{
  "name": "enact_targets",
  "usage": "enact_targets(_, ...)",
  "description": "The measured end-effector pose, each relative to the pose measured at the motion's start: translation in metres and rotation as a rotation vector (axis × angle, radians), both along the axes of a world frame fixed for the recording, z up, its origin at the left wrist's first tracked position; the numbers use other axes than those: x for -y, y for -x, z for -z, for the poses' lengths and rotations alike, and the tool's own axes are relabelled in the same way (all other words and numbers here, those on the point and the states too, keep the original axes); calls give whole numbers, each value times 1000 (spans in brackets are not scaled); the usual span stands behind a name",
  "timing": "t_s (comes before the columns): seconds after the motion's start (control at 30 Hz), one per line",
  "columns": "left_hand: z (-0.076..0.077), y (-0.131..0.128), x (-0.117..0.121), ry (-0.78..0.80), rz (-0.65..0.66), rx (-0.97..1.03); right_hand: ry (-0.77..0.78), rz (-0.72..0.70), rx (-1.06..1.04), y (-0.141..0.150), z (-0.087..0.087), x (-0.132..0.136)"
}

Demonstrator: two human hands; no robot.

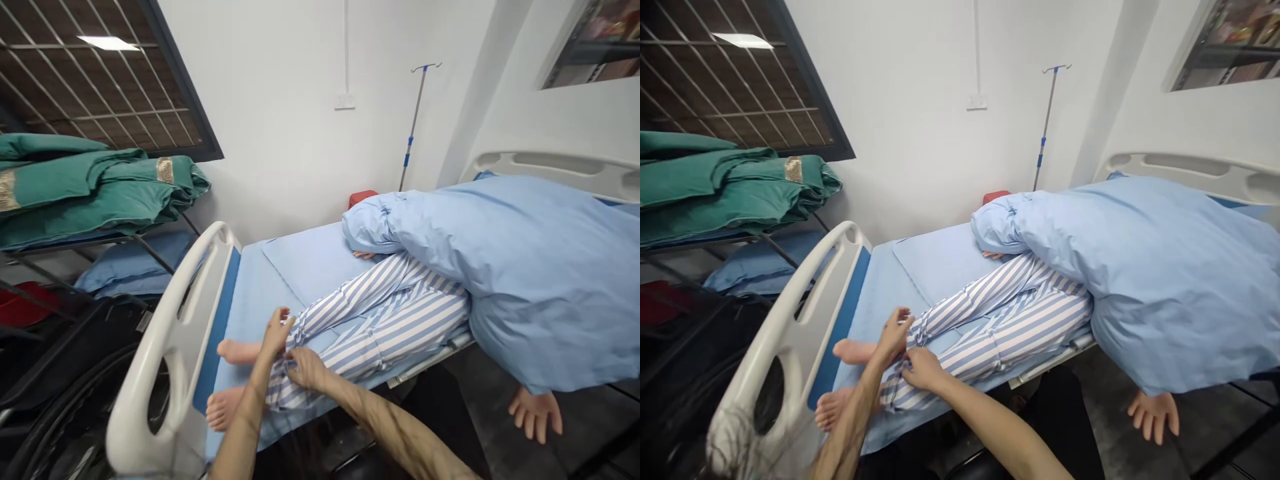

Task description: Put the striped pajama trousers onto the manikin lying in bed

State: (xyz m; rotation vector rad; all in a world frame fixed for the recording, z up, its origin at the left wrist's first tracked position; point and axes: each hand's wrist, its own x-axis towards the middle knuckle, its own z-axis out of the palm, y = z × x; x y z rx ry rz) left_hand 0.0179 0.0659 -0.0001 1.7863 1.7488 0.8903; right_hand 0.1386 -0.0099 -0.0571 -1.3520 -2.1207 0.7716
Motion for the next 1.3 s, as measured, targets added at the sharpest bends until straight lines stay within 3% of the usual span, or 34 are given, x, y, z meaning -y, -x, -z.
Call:
enact_targets(0.1, 38, -22, -16, 161, 113, -379, -5, 62, 229, -40, 13, -4)
enact_targets(0.2, 63, 1, -15, 201, 129, -695, -74, 34, 358, -44, 26, -2)
enact_targets(0.33, 59, 42, -1, 283, 159, -914, -127, -16, 423, -28, 36, 2)
enact_targets(0.43, 47, 45, 4, 296, 166, -971, -125, -24, 414, -25, 34, 3)
enact_targets(0.53, 43, 28, 0, 256, 133, -968, -117, -21, 394, -28, 28, 3)
enact_targets(0.67, 54, -1, -13, 84, 238, -839, -124, -19, 378, -31, 24, 5)
enact_targets(0.87, 74, -8, -20, 151, 146, -773, -43, 45, 315, -30, 13, -1)
enact_targets(1.0, 76, 0, -19, 113, 206, -758, -28, 42, 125, -14, -16, -44)
enact_targets(1.1, 74, 1, -16, 129, 181, -711, -27, 138, -26, -2, -32, -87)
enact_targets(1.17, 71, 1, -16, 91, 89, -592, 29, 183, -94, 2, -32, -109)
enact_targets(1.3, 54, -2, -28, -54, -183, -226, 106, 187, -159, 0, -14, -128)
